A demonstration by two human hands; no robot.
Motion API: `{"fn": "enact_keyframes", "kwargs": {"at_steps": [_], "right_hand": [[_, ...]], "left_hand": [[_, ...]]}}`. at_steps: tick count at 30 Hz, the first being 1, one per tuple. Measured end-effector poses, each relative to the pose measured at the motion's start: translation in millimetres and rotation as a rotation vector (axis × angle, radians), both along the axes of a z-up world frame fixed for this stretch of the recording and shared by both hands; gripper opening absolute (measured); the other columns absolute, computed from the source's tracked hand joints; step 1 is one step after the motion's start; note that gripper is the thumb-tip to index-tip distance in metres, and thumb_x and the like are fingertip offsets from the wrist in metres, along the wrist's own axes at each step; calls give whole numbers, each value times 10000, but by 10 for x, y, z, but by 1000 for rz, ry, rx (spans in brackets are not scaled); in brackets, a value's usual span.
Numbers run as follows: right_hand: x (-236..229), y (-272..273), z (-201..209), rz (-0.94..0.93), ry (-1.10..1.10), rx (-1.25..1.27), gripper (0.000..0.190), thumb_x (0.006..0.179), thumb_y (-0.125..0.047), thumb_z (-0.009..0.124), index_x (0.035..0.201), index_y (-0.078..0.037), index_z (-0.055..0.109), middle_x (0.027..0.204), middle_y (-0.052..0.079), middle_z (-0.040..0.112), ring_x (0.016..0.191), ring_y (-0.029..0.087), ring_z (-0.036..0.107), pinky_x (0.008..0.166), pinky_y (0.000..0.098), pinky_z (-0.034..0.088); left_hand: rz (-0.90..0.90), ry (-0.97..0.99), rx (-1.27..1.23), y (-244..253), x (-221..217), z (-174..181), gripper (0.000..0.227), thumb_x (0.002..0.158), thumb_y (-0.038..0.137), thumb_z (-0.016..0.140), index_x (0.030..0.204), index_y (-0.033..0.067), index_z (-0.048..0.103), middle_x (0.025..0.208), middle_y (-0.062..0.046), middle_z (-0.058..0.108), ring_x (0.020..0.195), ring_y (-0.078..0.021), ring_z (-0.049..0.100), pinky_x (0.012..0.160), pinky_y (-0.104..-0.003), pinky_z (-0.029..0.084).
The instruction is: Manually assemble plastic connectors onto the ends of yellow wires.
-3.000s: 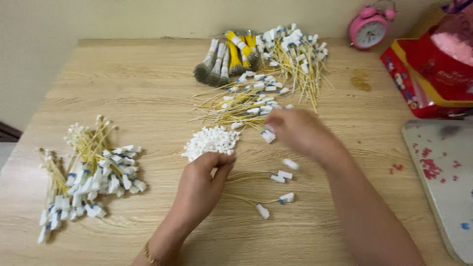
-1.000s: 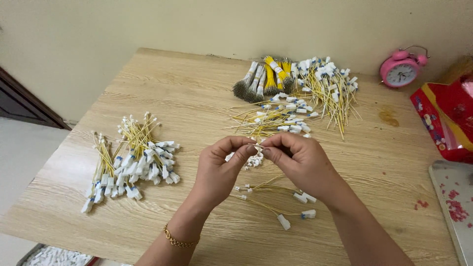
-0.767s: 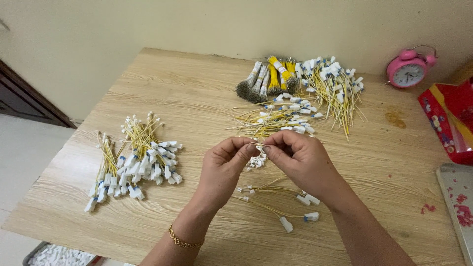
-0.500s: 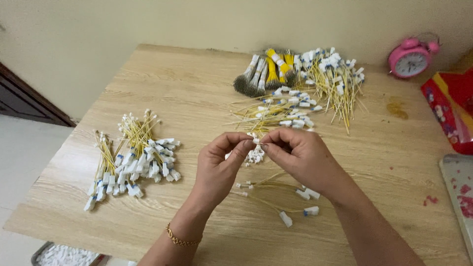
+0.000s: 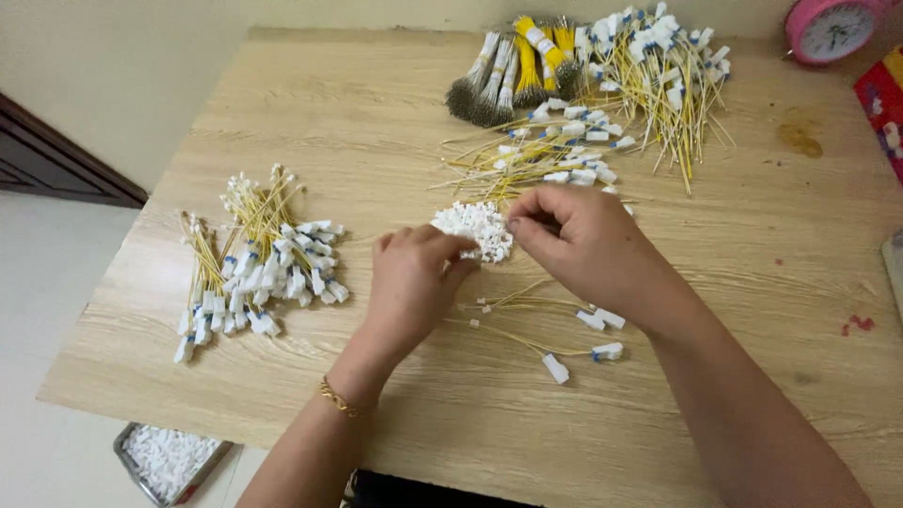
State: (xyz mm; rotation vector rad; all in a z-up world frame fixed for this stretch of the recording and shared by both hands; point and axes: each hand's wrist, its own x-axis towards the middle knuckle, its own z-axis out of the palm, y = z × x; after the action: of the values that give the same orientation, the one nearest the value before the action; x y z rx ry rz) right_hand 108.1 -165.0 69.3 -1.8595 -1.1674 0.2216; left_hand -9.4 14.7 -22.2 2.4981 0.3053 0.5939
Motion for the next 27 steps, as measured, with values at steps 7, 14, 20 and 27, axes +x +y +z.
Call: {"fn": "enact_keyframes", "kwargs": {"at_steps": [7, 14, 20, 27], "right_hand": [[51, -25, -5, -10, 234, -107, 125, 918, -122, 673, 936, -42, 768, 686, 55, 664, 701, 142, 568, 653, 306, 493], [111, -7, -58, -49, 380, -108, 109, 888, -133, 720, 890, -32, 760, 683, 40, 658, 685, 142, 570, 655, 291, 488], [102, -29, -38, -41, 416, -63, 87, 870, -85, 702, 829, -24, 748, 613, 11, 561, 613, 120, 489, 580, 261, 414], [40, -50, -10, -33, 400, -53, 90, 863, -86, 713, 793, -34, 736, 584, 15, 552, 588, 114, 477, 554, 261, 399]], "left_hand": [[102, -95, 550, 8, 244, -364, 101, 715, 400, 819, 775, 331, 776, 727, 54, 640, 784, -196, 639, 846, -430, 458], [76, -158, 411, -33, 279, -345, 70, 778, 309, 743, 754, 243, 744, 676, 26, 642, 741, -217, 676, 821, -410, 488], [-36, -210, -1048, -194, 42, 214, 158, 827, 21, 790, 975, 1, 739, 765, -87, 729, 737, -116, 675, 691, -241, 544], [-129, -371, -1248, -348, 25, 304, 189, 885, -4, 752, 1073, -14, 737, 900, -130, 770, 881, -184, 746, 857, -324, 595]]}}
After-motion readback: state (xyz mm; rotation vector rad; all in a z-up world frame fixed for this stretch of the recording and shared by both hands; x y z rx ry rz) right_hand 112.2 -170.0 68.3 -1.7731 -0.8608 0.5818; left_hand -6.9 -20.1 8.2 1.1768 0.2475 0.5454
